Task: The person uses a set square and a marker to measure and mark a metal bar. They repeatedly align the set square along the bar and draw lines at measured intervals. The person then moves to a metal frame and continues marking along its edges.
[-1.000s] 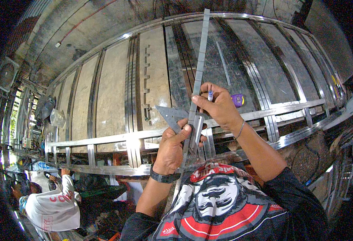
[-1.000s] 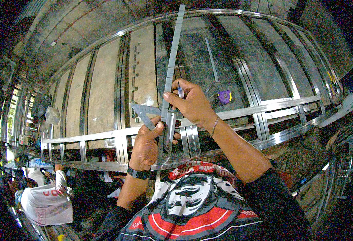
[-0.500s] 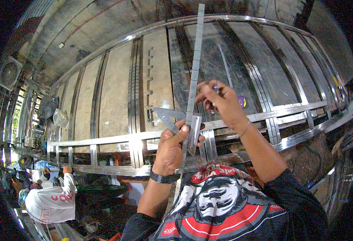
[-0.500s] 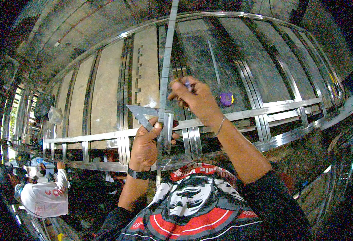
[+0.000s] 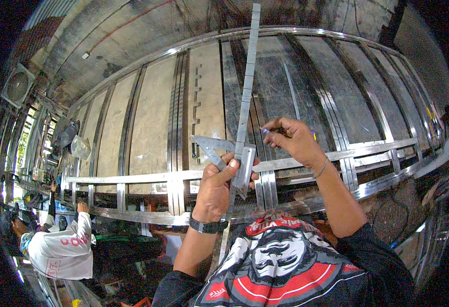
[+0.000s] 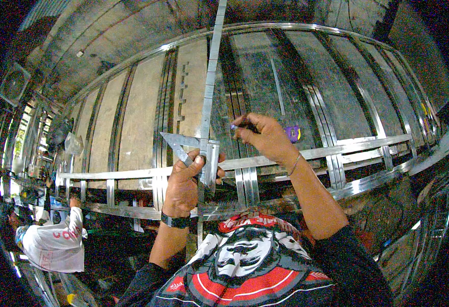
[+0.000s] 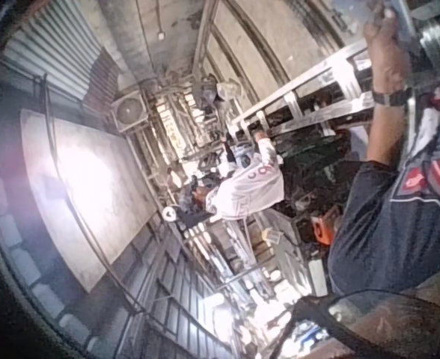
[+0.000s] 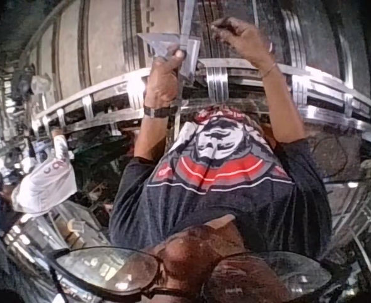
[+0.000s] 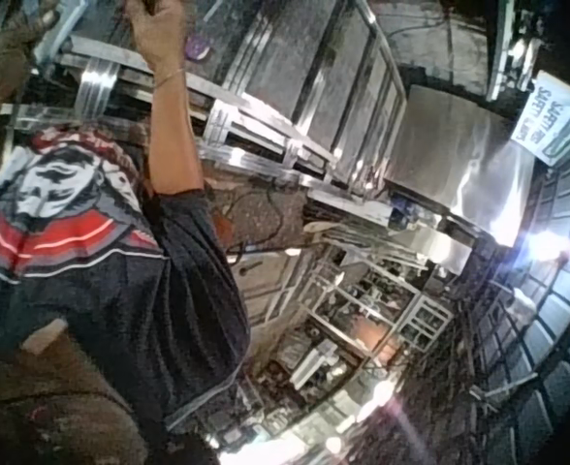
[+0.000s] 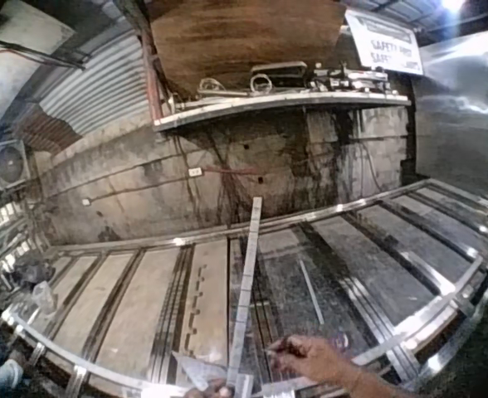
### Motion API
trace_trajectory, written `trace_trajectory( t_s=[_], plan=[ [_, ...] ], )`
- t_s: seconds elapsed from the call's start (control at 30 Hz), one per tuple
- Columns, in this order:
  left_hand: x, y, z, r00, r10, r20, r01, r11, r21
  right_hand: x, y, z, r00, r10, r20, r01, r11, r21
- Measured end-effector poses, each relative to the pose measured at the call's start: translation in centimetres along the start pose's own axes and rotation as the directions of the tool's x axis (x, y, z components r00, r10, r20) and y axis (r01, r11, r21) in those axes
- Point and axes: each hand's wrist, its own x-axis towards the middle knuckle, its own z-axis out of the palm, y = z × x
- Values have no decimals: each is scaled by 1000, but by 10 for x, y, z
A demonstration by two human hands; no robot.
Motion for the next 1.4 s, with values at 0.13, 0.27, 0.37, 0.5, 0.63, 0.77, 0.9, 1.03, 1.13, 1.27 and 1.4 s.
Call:
trace_trajectory(
  t_s=[0.13,0.27,0.37,0.5,0.63,0.77,0.9,1.03,1.13,1.27,1.4],
  plan=[
    [-3,0,1,999,-9,31,9,1000,2,5,-11,10,991,-99,93,107,990,-93],
    [-5,-1,3,998,-28,49,29,999,-19,8,-14,16,980,-123,156,131,990,-42],
    [-8,2,8,998,-37,44,38,999,-21,10,-11,17,974,-153,165,166,983,-73],
    [-6,0,5,999,-8,47,9,1000,-16,11,-14,17,966,-177,191,204,970,-132],
    [-8,1,6,1000,-12,26,12,1000,1,11,-13,17,976,-105,193,125,988,-96],
    [-7,0,3,1000,3,24,-3,1000,18,13,-9,16,963,-162,215,192,973,-130],
    [-9,2,2,1000,-7,14,6,1000,24,14,-11,13,954,-182,240,225,959,-170],
    [-8,3,3,1000,0,15,0,999,45,14,-15,9,938,-192,288,238,962,-133],
    [-9,3,3,1000,-13,8,13,999,50,15,-17,4,923,-219,316,270,955,-126],
    [-8,2,4,1000,-10,8,10,997,74,14,-13,-2,919,-221,327,272,955,-119],
    [-8,1,4,1000,-17,5,17,997,70,12,-13,-5,917,-224,329,282,949,-140]
  ],
)
